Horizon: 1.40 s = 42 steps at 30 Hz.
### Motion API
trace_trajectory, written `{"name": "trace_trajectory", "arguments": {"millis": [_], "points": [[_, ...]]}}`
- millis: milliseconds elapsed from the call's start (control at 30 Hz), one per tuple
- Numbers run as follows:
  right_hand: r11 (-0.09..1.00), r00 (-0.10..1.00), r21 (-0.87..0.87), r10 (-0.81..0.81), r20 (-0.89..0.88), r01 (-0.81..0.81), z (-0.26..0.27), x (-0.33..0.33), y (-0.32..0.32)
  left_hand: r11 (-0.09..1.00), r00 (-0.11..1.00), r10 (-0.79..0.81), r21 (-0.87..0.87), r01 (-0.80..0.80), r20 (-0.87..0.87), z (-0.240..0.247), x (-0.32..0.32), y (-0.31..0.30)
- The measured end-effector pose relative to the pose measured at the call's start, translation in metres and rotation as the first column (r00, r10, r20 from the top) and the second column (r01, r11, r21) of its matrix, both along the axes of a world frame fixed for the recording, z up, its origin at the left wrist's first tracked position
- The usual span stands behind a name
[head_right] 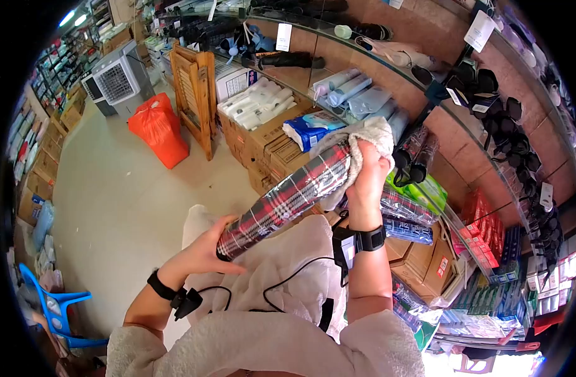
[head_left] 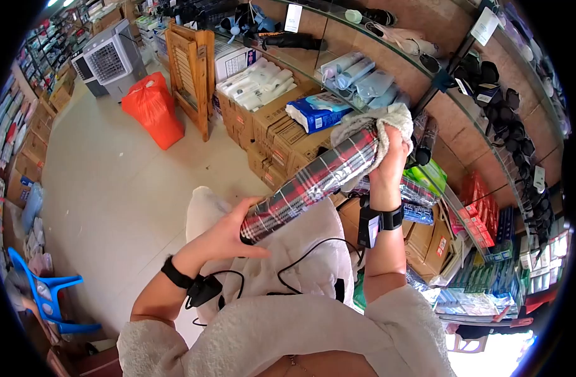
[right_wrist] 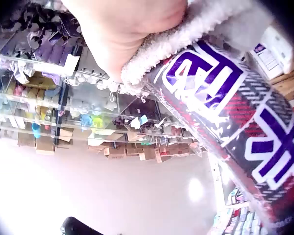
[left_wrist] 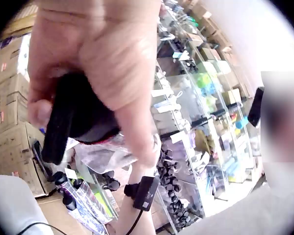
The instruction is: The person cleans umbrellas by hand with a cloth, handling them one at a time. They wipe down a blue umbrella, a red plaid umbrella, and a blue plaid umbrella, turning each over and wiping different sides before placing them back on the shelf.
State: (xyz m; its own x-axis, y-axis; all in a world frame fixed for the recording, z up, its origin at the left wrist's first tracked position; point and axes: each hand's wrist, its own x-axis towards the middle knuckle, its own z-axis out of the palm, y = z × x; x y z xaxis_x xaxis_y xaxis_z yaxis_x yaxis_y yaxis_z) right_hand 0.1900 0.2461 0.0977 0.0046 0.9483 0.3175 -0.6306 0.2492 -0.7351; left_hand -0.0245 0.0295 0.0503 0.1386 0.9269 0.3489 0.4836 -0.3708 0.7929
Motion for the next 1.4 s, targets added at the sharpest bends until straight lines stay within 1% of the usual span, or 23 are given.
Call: {"name": "trace_trajectory", "arguments": {"millis": [33,67,100,133,300,367,400,467,567,700,767,800,833,900,933,967,1033,1100,1167,1233,1300,1367,1400], "points": [[1.0,1.0,0.01,0.004,-0.014,-0.004,0.004,0.001,-0.001,1.0,1.0,0.001,-0.002,-0.001,-0.004,0.002,-0.003,-0.001],[0.999,0.999,0.041,0.023,-0.033,-0.022,0.008,0.002,-0.001,0.924,0.943,0.005,-0.363,0.123,0.333,0.003,-0.007,-0.003],[0.999,0.999,0.03,0.018,-0.049,-0.017,0.015,0.002,-0.006,0.716,0.782,0.142,-0.609,0.342,0.607,0.005,-0.009,-0.005],[0.998,0.995,0.046,0.036,-0.09,-0.032,0.016,0.001,-0.007,0.709,0.685,0.116,-0.543,0.45,0.719,0.011,-0.001,-0.002],[0.999,0.962,0.016,0.05,-0.268,-0.047,0.016,-0.01,0.003,0.676,0.855,0.115,-0.671,0.306,0.506,0.015,0.016,0.004],[0.975,0.95,-0.089,0.173,-0.259,-0.202,0.004,-0.02,-0.007,0.888,0.882,0.033,-0.419,0.191,0.471,0.007,0.022,0.011],[0.887,0.88,-0.104,0.421,-0.22,-0.45,0.001,-0.024,-0.024,0.89,0.882,0.034,-0.416,0.188,0.471,0.003,0.026,0.016],[0.85,0.87,-0.238,0.403,-0.284,-0.471,-0.033,-0.048,-0.04,0.97,0.941,0.101,-0.242,-0.021,0.322,-0.002,0.031,0.025],[0.894,0.937,-0.292,0.297,-0.182,-0.34,-0.044,-0.076,-0.081,0.949,0.946,0.255,-0.241,-0.205,0.202,0.006,0.032,0.033],[0.831,0.901,-0.349,0.398,-0.172,-0.433,-0.058,-0.081,-0.082,0.873,0.919,0.393,-0.305,-0.379,-0.017,-0.001,0.026,0.025],[0.812,0.889,-0.362,0.425,-0.17,-0.458,-0.061,-0.085,-0.08,0.917,0.941,0.315,-0.295,-0.27,0.119,-0.012,0.021,0.019],[0.81,0.886,-0.359,0.431,-0.172,-0.463,-0.063,-0.084,-0.077,0.974,0.946,0.159,-0.201,-0.104,0.284,-0.015,0.019,0.02],[0.786,0.862,-0.355,0.473,-0.182,-0.506,-0.066,-0.082,-0.076,0.974,0.945,0.163,-0.2,-0.108,0.282,-0.016,0.011,0.016],[0.687,0.753,-0.308,0.606,-0.255,-0.658,-0.068,-0.078,-0.075,0.787,0.677,0.196,-0.526,0.323,0.709,-0.01,-0.003,0.006],[0.675,0.746,-0.318,0.615,-0.255,-0.665,-0.068,-0.077,-0.077,0.77,0.456,0.141,-0.387,0.507,0.879,-0.012,-0.004,0.007],[0.664,0.739,-0.326,0.624,-0.256,-0.673,-0.067,-0.078,-0.078,0.774,0.454,0.146,-0.387,0.501,0.879,-0.01,-0.003,0.005],[0.821,0.853,-0.304,0.519,0.044,-0.484,-0.072,-0.085,-0.086,0.703,0.396,0.163,-0.388,0.596,0.904,-0.004,0.001,0.001],[0.798,0.799,-0.316,0.578,0.164,-0.513,-0.085,-0.079,-0.082,0.711,0.476,0.191,-0.456,0.536,0.858,-0.012,0.006,0.0],[0.828,0.808,-0.268,0.549,0.213,-0.492,-0.08,-0.074,-0.086,0.728,0.664,0.112,-0.516,0.451,0.739,-0.017,0.009,0.0],[0.859,0.85,-0.061,0.513,0.124,-0.509,-0.079,-0.071,-0.07,0.789,0.678,0.117,-0.482,0.381,0.726,-0.016,0.01,-0.003],[0.82,0.828,-0.111,0.555,-0.083,-0.561,-0.055,-0.057,-0.036,0.877,0.836,0.1,-0.445,0.182,0.54,-0.019,0.006,-0.01],[0.925,0.931,-0.14,0.362,0.035,-0.354,-0.016,-0.042,-0.013,0.88,0.864,0.2,-0.472,0.049,0.463,-0.027,0.004,-0.018],[0.949,0.96,-0.163,0.279,0.031,-0.271,-0.006,-0.038,0.003,0.925,0.958,0.26,-0.315,-0.212,0.121,-0.031,0.001,-0.02]]}}
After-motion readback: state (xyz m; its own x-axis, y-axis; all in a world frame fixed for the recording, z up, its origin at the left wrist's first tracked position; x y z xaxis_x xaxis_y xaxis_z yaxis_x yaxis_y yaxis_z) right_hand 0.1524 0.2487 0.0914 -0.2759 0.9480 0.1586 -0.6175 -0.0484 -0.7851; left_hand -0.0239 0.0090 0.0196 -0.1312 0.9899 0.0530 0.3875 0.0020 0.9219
